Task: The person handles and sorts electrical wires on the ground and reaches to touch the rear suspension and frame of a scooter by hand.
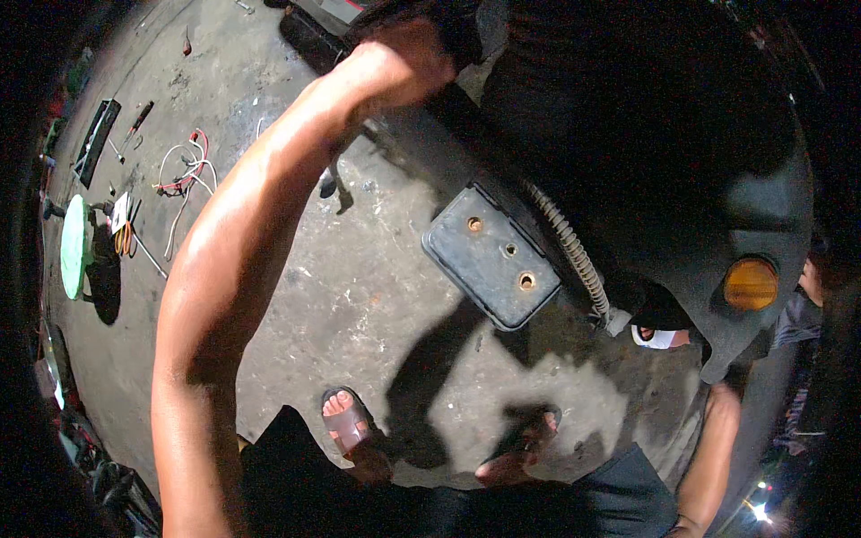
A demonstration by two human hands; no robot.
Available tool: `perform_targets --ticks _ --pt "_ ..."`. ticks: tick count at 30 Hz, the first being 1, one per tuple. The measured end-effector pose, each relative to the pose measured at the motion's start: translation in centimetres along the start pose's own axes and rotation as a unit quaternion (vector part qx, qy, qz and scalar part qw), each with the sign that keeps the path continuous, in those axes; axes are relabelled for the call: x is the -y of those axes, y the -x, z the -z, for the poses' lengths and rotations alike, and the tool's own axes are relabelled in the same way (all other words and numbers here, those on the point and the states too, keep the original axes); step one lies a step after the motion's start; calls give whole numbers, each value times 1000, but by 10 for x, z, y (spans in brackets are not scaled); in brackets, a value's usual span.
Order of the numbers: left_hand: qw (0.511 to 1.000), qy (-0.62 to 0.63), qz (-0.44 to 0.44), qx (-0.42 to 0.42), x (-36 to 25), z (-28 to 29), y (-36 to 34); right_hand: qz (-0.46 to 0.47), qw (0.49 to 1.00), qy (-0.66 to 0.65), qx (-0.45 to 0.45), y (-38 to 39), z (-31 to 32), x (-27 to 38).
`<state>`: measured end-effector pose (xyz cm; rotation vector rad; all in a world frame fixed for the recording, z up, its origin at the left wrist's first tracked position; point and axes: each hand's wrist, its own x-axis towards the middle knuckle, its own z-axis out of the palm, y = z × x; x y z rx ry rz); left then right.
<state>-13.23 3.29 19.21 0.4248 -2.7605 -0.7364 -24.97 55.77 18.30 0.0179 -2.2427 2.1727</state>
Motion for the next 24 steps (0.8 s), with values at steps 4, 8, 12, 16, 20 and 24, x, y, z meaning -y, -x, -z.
perform_targets --ticks 4,8,12,16,20,24 --pt "997 -20 -71 31 7 -19 -23 -2 1000 4 -12 3 2 2" --pt "985 -110 -133 -17 20 -22 -19 -7 1000 -5 -9 4 -2 -8" --pt "943 -120 -309 -36 59 -36 -34 -1 1000 -8 -4 1 -3 -4" --pt "976 -83 -173 -105 21 -24 -20 5 1000 -11 -13 -1 7 2" --pt "990 -20 -66 -122 21 -21 -18 6 1000 -12 -7 0 -2 -1" --pt "932 -190 -307 -35 59 -30 -33 2 1000 -14 3 -2 -8 -5"
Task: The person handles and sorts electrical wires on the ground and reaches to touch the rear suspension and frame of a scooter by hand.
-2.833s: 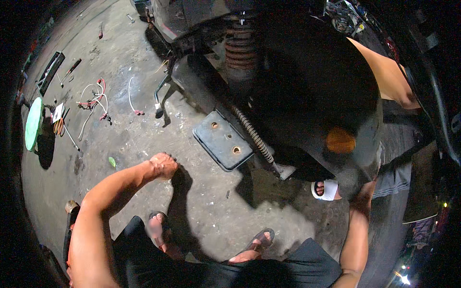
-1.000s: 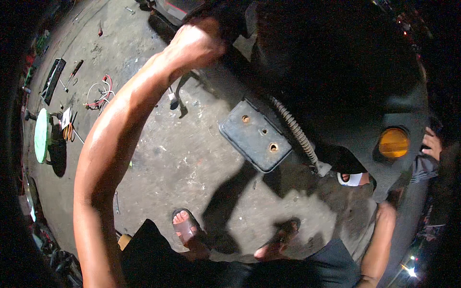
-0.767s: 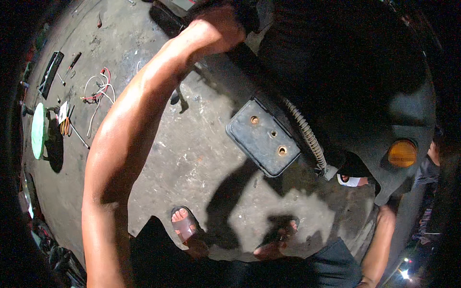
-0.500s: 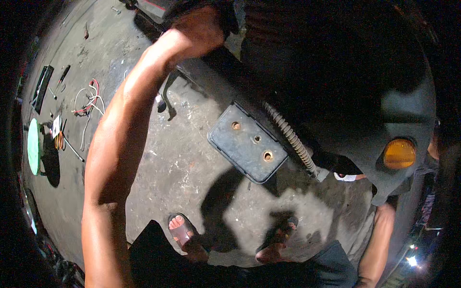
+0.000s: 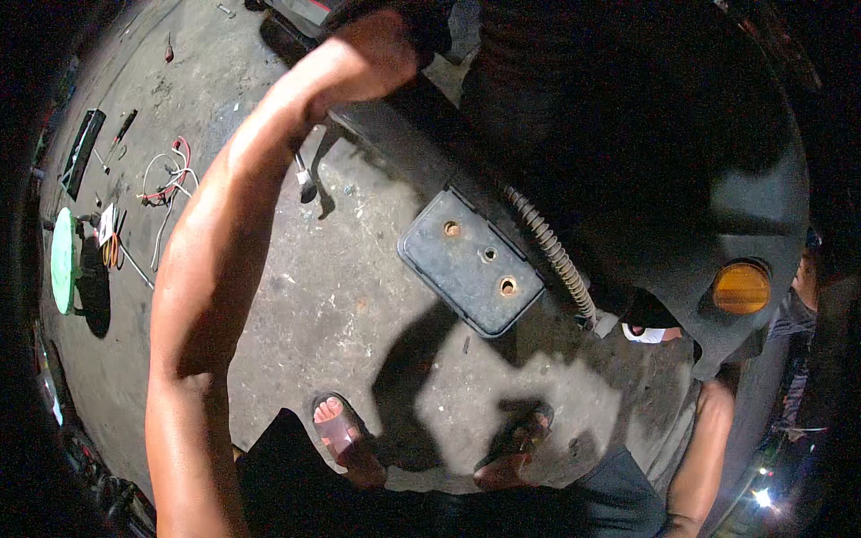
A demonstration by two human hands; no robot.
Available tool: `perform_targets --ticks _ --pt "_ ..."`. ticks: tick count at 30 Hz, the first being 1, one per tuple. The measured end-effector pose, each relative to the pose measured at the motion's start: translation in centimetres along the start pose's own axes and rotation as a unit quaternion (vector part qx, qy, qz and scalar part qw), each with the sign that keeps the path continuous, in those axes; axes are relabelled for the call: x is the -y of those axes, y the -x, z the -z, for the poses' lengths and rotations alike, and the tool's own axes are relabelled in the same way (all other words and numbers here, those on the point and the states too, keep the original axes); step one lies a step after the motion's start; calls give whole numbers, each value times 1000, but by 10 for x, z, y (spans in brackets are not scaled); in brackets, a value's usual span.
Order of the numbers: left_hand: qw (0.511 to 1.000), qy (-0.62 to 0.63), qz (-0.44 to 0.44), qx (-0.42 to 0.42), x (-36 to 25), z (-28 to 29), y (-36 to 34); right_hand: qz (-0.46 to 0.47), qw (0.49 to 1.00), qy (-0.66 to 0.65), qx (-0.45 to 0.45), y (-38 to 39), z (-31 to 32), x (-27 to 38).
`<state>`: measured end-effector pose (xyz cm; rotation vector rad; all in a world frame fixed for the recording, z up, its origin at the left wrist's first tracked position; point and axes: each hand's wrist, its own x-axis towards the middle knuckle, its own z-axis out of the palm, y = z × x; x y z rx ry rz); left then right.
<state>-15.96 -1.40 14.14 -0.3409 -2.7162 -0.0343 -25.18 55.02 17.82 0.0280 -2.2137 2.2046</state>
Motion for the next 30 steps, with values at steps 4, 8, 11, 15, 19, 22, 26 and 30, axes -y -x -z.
perform_targets --ticks 4,8,11,15,19,22,26,30 --pt "975 -208 -77 -20 0 9 -2 -3 1000 -2 0 -1 0 -2" --pt "956 55 167 -234 -37 11 5 -9 1000 -9 -1 -4 3 -4" --pt "879 153 236 -385 -69 19 35 0 1000 -1 -6 6 1 9" --pt "892 165 165 -387 -82 4 86 -18 1000 -25 -1 2 7 -11" --pt "921 160 292 -203 -75 -28 170 -23 999 -41 10 6 3 -11" --pt "916 159 318 186 -72 -50 218 -20 999 -42 14 16 3 3" --pt "870 137 212 423 -89 -59 243 -35 998 -52 19 25 4 -1" --pt "890 165 180 384 -106 -61 239 -51 996 -66 33 35 8 -3"
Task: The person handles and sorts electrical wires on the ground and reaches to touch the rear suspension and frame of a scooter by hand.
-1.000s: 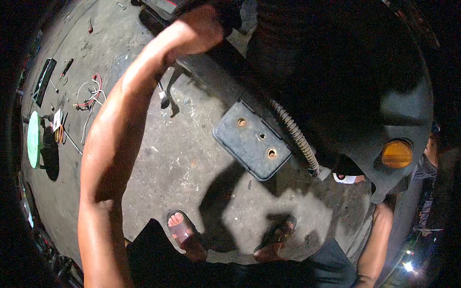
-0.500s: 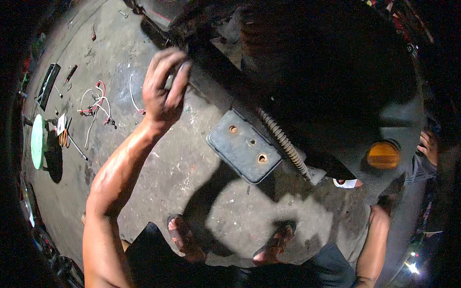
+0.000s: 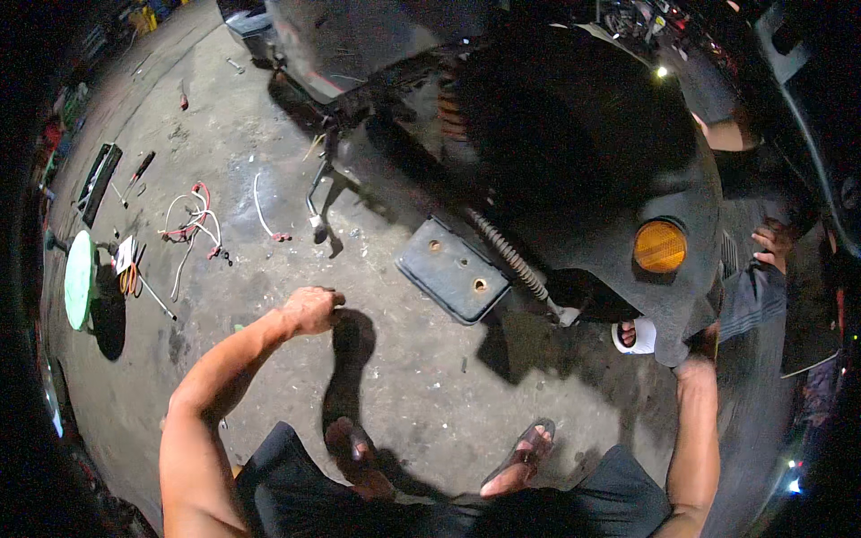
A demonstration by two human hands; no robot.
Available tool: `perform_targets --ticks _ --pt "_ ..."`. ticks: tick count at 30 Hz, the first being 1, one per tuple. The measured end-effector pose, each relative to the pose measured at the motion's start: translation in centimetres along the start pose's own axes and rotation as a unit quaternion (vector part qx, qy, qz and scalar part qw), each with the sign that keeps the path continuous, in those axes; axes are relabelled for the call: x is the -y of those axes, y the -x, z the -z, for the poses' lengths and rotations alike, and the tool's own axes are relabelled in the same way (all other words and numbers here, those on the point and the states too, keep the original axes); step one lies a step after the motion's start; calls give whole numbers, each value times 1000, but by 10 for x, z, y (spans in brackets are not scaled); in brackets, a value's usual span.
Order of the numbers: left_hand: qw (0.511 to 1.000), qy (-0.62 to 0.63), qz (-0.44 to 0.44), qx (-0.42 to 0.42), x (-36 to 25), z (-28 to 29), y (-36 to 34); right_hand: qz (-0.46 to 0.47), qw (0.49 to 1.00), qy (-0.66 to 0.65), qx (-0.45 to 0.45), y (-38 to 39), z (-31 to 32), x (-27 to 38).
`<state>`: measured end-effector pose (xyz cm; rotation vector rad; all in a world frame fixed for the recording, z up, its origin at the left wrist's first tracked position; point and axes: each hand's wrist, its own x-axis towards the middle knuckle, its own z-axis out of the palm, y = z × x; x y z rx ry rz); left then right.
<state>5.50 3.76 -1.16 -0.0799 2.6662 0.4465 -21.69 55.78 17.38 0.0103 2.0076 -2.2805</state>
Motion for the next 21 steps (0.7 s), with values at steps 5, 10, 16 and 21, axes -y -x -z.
perform_targets --ticks 5,10,16,21 --pt "1000 -17 -4 18 -13 3 -3 -18 999 -16 21 10 2 0" --pt "1000 -4 -15 -27 -12 5 0 -75 992 -44 87 23 24 6" --pt "997 39 2 -63 -16 20 -2 -177 934 -300 -77 50 -34 15" --pt "997 23 -13 -68 -25 27 -11 -48 981 -122 142 25 33 -3"
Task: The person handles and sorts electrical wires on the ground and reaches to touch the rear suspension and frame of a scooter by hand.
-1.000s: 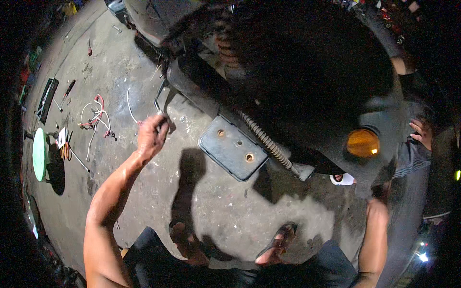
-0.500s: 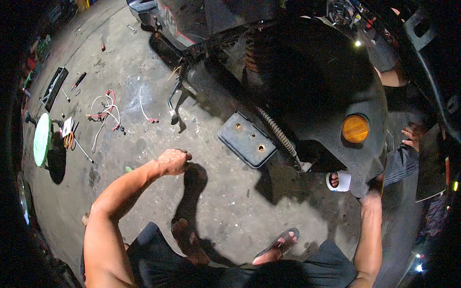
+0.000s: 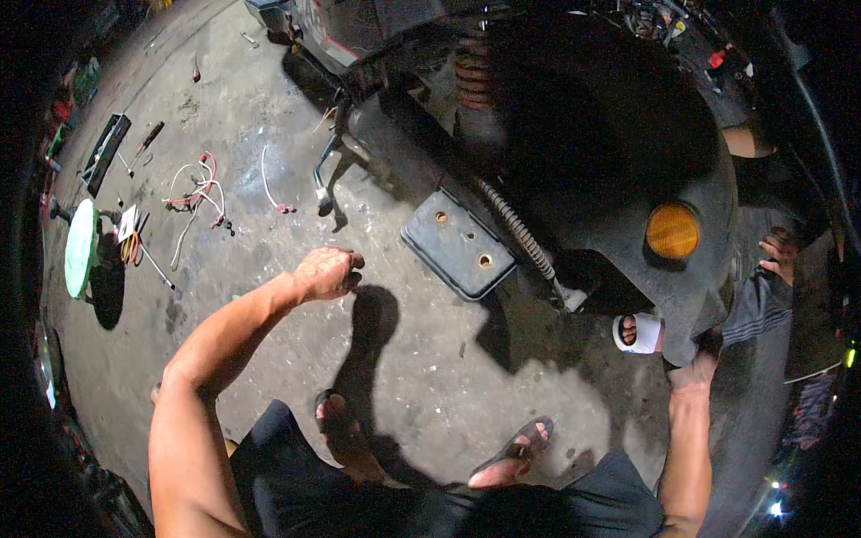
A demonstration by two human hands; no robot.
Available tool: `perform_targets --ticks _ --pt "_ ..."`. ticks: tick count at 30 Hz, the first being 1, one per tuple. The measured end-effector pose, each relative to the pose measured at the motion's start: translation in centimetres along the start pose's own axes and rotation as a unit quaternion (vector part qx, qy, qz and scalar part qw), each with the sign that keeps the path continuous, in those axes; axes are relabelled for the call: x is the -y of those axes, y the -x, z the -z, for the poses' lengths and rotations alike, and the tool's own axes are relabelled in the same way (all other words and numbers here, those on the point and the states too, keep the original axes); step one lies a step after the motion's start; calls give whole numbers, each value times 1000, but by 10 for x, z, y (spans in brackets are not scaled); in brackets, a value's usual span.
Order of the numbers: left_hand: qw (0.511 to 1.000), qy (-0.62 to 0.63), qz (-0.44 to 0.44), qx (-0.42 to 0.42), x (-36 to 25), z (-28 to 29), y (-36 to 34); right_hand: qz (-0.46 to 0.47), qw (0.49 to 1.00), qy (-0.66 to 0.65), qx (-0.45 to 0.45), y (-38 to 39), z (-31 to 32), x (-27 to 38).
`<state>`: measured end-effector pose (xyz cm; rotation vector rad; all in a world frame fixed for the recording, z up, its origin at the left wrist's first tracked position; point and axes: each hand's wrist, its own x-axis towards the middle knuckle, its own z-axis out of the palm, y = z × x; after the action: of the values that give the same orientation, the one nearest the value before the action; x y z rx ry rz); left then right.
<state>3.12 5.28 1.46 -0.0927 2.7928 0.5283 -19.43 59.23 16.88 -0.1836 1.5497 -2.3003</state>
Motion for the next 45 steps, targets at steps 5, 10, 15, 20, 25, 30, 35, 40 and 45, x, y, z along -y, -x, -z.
perform_targets --ticks 5,10,15,20,25,30,35,40,45 --pt "996 -49 -4 76 -2 -8 -3 49 990 -77 -104 -7 36 -4" --pt "996 -45 22 79 2 -12 -2 13 990 -106 93 -3 15 -7" --pt "995 -46 37 85 4 -9 0 16 970 -181 -160 -10 37 -5" --pt "997 -29 34 61 1 -9 -4 37 983 -167 -72 -19 64 -23" --pt "995 -32 36 84 -8 -2 -8 6 990 -75 -121 -11 -27 -20" --pt "997 -37 9 72 2 -9 -9 86 980 147 -108 -30 24 -24" --pt "994 -50 38 85 2 -5 -3 125 920 371 -19 -29 5 -23" --pt "990 -68 58 111 3 -10 -8 11 993 94 -70 -20 -16 -10" --pt "983 -102 55 142 9 -25 -1 78 870 486 -35 -20 -33 -8"
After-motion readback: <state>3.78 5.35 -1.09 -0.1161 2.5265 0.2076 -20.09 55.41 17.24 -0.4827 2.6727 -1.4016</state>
